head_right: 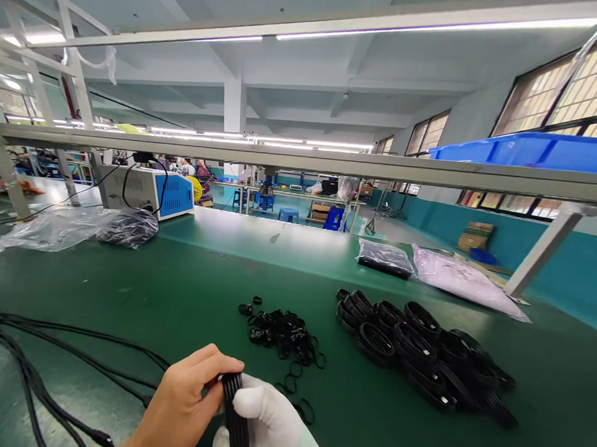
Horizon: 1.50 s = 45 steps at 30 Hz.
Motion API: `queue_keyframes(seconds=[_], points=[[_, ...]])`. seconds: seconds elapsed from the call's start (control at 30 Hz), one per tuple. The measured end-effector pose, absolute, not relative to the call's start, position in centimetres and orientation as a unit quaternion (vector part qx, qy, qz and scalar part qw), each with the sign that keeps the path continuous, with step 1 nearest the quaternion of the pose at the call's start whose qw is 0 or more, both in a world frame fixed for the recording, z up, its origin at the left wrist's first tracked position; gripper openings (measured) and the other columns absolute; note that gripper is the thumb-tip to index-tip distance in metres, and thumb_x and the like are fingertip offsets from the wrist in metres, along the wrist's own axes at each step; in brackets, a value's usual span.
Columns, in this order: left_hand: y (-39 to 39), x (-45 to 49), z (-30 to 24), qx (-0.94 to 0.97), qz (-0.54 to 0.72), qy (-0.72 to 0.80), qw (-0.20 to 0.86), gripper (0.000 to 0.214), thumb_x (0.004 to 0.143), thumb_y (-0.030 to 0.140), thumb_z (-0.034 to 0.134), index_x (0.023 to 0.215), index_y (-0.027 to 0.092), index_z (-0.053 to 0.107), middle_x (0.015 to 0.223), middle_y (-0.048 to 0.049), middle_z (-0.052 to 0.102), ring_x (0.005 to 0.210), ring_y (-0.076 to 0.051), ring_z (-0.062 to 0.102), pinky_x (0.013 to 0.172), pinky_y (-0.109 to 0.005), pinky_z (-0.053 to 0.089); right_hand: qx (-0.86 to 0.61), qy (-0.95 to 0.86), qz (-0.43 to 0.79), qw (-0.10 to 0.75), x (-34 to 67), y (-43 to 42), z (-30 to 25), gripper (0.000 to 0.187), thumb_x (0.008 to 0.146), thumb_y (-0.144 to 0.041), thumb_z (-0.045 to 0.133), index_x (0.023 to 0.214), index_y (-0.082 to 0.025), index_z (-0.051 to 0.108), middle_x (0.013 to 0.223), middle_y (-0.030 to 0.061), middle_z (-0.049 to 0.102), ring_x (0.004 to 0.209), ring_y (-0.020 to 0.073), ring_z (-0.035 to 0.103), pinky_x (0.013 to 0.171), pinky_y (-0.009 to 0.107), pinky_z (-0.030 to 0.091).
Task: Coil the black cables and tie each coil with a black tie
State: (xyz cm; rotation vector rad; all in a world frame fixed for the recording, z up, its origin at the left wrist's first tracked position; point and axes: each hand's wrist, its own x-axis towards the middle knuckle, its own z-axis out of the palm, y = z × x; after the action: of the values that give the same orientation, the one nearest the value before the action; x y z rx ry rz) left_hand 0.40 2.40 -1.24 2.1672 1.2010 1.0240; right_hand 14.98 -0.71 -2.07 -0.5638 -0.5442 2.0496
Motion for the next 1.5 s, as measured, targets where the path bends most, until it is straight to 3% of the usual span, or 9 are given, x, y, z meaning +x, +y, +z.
queue_keyframes(seconds=[0.27, 0.47, 0.67, 0.8, 0.93, 1.03, 1.13, 1.27, 1.5], points=[[2.6, 0.2, -1.2, 0.746, 0.432, 0.430, 0.268, 0.033, 0.074, 0.005, 0.043, 0.087, 0.022, 0.069, 0.074, -0.0011, 0.061, 0.065, -0.014, 0.056, 0.060, -0.023, 0.041, -0.236, -0.273, 0.820, 0.443, 14.0, -0.6, -2.5, 0.033, 0.081, -0.047, 0.064, 0.088, -0.015, 0.063, 0.054, -0.0028, 0.052, 0.043, 0.0061, 0.042, 0.044, 0.019, 0.030], [3.3, -0.2, -0.3, 0.765, 0.370, 0.471, 0.236, 0.032, 0.071, 0.006, 0.045, 0.086, 0.021, 0.068, 0.078, -0.0022, 0.062, 0.074, -0.017, 0.057, 0.067, -0.027, 0.041, -0.203, -0.255, 0.824, 0.464, 13.9, 0.6, -4.9, 0.045, 0.077, -0.054, 0.065, 0.102, -0.016, 0.062, 0.080, 0.0033, 0.067, 0.057, 0.0118, 0.061, 0.051, 0.021, 0.044], [5.0, -2.5, 0.7, 0.715, 0.313, 0.347, 0.519, 0.039, 0.073, 0.024, 0.059, 0.112, 0.021, 0.064, 0.110, -0.0034, 0.064, 0.101, -0.021, 0.055, 0.090, -0.030, 0.041, -0.184, -0.191, 0.866, 0.425, 13.7, 0.6, -4.1, 0.047, 0.086, -0.056, 0.050, 0.089, -0.011, 0.063, 0.080, 0.0078, 0.067, 0.054, 0.0085, 0.056, 0.051, 0.019, 0.040], [5.3, -2.6, 0.5, 0.697, 0.291, 0.367, 0.543, 0.031, 0.072, 0.027, 0.063, 0.100, 0.017, 0.069, 0.098, -0.0039, 0.066, 0.093, -0.021, 0.058, 0.084, -0.030, 0.043, -0.329, -0.305, 0.790, 0.418, 13.8, 0.7, -3.4, 0.046, 0.077, -0.054, 0.063, 0.100, -0.015, 0.058, 0.083, 0.0055, 0.062, 0.067, 0.0151, 0.059, 0.054, 0.024, 0.043], [5.3, -1.5, -0.1, 0.707, 0.328, 0.436, 0.449, 0.024, 0.077, 0.033, 0.059, 0.091, 0.017, 0.069, 0.090, -0.0029, 0.065, 0.087, -0.019, 0.057, 0.079, -0.029, 0.043, -0.377, -0.454, 0.680, 0.435, 14.6, 0.9, -3.3, 0.073, 0.061, -0.032, 0.078, 0.126, -0.022, 0.045, 0.112, 0.0083, 0.054, 0.089, 0.0210, 0.057, 0.068, 0.033, 0.050], [5.3, -1.0, -0.8, 0.655, 0.339, 0.479, 0.476, 0.029, 0.081, 0.039, 0.046, 0.079, 0.015, 0.062, 0.074, -0.0012, 0.060, 0.064, -0.014, 0.052, 0.059, -0.026, 0.041, -0.394, -0.418, 0.682, 0.452, 15.0, 0.8, -3.3, 0.075, 0.061, -0.040, 0.076, 0.125, -0.018, 0.045, 0.115, 0.0117, 0.049, 0.094, 0.0233, 0.055, 0.069, 0.035, 0.051], [5.0, -0.8, -1.7, 0.600, 0.291, 0.468, 0.580, 0.022, 0.070, 0.037, 0.054, 0.074, 0.015, 0.054, 0.062, 0.0027, 0.053, 0.050, -0.010, 0.042, 0.046, -0.022, 0.031, -0.407, -0.402, 0.675, 0.466, 14.9, 0.7, -3.2, 0.080, 0.059, -0.039, 0.076, 0.127, -0.018, 0.041, 0.124, 0.0149, 0.047, 0.102, 0.0287, 0.054, 0.069, 0.039, 0.053], [4.4, -0.5, -2.5, 0.581, 0.293, 0.406, 0.642, 0.024, 0.063, 0.034, 0.062, 0.071, 0.016, 0.050, 0.059, 0.0040, 0.050, 0.052, -0.009, 0.042, 0.048, -0.021, 0.031, -0.395, -0.404, 0.700, 0.436, 14.9, 0.9, -2.9, 0.070, 0.051, -0.014, 0.076, 0.117, -0.018, 0.050, 0.119, 0.0105, 0.053, 0.101, 0.0273, 0.056, 0.072, 0.037, 0.052], [4.5, -0.5, -2.6, 0.593, 0.305, 0.375, 0.644, 0.025, 0.073, 0.039, 0.056, 0.067, 0.016, 0.049, 0.058, 0.0024, 0.050, 0.052, -0.010, 0.044, 0.052, -0.023, 0.035, -0.347, -0.421, 0.717, 0.434, 15.1, 0.9, -3.1, 0.057, 0.056, -0.027, 0.079, 0.108, -0.016, 0.057, 0.099, 0.0081, 0.059, 0.090, 0.0228, 0.057, 0.066, 0.032, 0.050]])
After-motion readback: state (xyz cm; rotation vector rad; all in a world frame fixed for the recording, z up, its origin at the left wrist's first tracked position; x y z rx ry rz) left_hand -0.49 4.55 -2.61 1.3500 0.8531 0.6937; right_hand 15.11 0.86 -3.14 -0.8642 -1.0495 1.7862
